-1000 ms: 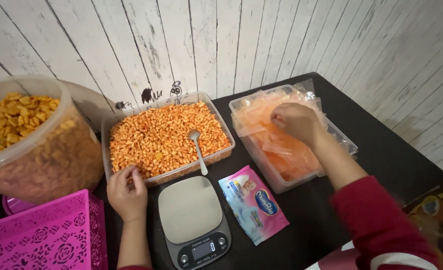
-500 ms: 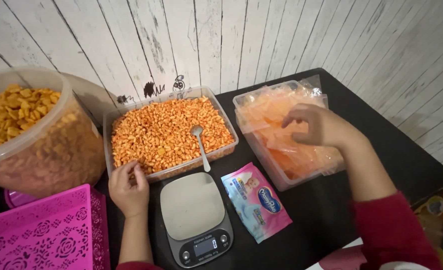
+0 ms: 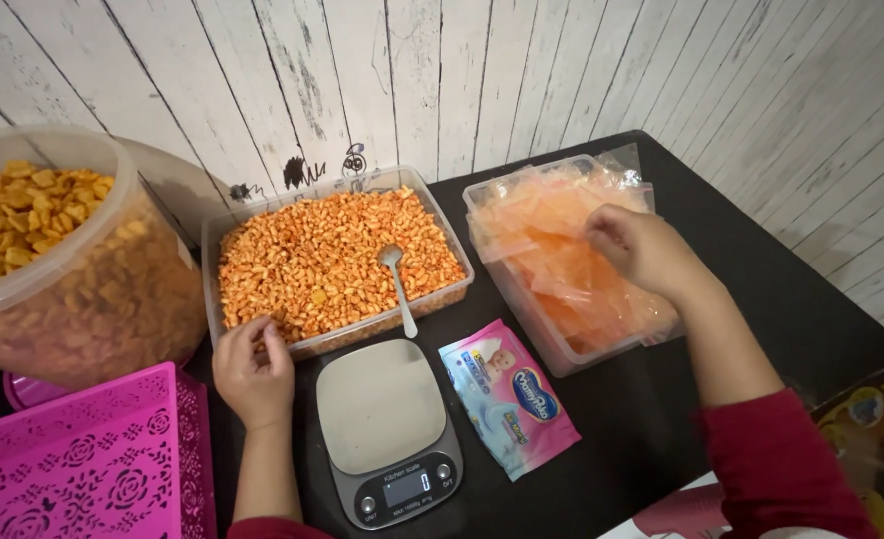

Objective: The person scoops orange puffed snacks from a large container into small plastic bags using a spoon, weighs each bag on a digital scale, and places the filled bags into a pink tray. The process repeats multiple times.

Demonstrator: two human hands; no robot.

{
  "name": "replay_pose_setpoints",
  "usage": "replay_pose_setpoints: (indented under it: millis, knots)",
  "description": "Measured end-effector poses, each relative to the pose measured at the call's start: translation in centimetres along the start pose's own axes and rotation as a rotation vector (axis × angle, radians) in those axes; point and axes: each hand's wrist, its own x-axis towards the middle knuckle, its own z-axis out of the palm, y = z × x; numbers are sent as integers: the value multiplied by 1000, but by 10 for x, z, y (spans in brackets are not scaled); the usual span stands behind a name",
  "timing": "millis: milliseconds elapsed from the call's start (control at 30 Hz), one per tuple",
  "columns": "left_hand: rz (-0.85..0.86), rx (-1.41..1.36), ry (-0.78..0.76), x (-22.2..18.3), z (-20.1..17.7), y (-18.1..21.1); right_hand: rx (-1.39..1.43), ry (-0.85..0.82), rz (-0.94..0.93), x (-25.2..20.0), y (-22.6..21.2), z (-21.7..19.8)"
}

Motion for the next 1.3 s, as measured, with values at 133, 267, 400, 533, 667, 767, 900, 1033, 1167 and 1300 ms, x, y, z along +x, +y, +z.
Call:
replay_pose_setpoints:
  millis: [133, 267, 400, 533, 667, 767, 900, 1033, 1167, 1300]
  knots:
    - [2, -4, 0, 0, 1, -1, 70, 3, 37, -2, 0, -2]
    - [1, -7, 14, 0, 2, -1, 140, -3, -14, -7, -8, -11]
    - [-1, -4, 17, -2, 4, -3, 67, 18, -136, -8, 1, -5]
    - [-1, -12, 17, -1, 2, -2, 20, -45, -146, -18, -10, -8]
    - [-3, -10, 17, -1, 2, -2, -100, -133, -81, -22, -14, -11]
    - [-3, -13, 14, 1, 0, 0, -44, -163, -64, -31, -20, -15]
    - [6, -18, 18, 2, 0, 1, 130, -201, -83, -37, -20, -20]
    - [13, -15, 15, 2, -1, 6, 436, 23, -111, -48, -24, -16]
    - [-57, -37, 23, 5, 0, 10, 862, 137, -52, -50, -31, 8]
    - [-95, -153, 30, 13, 1, 28, 1068, 133, -58, -36, -62, 49]
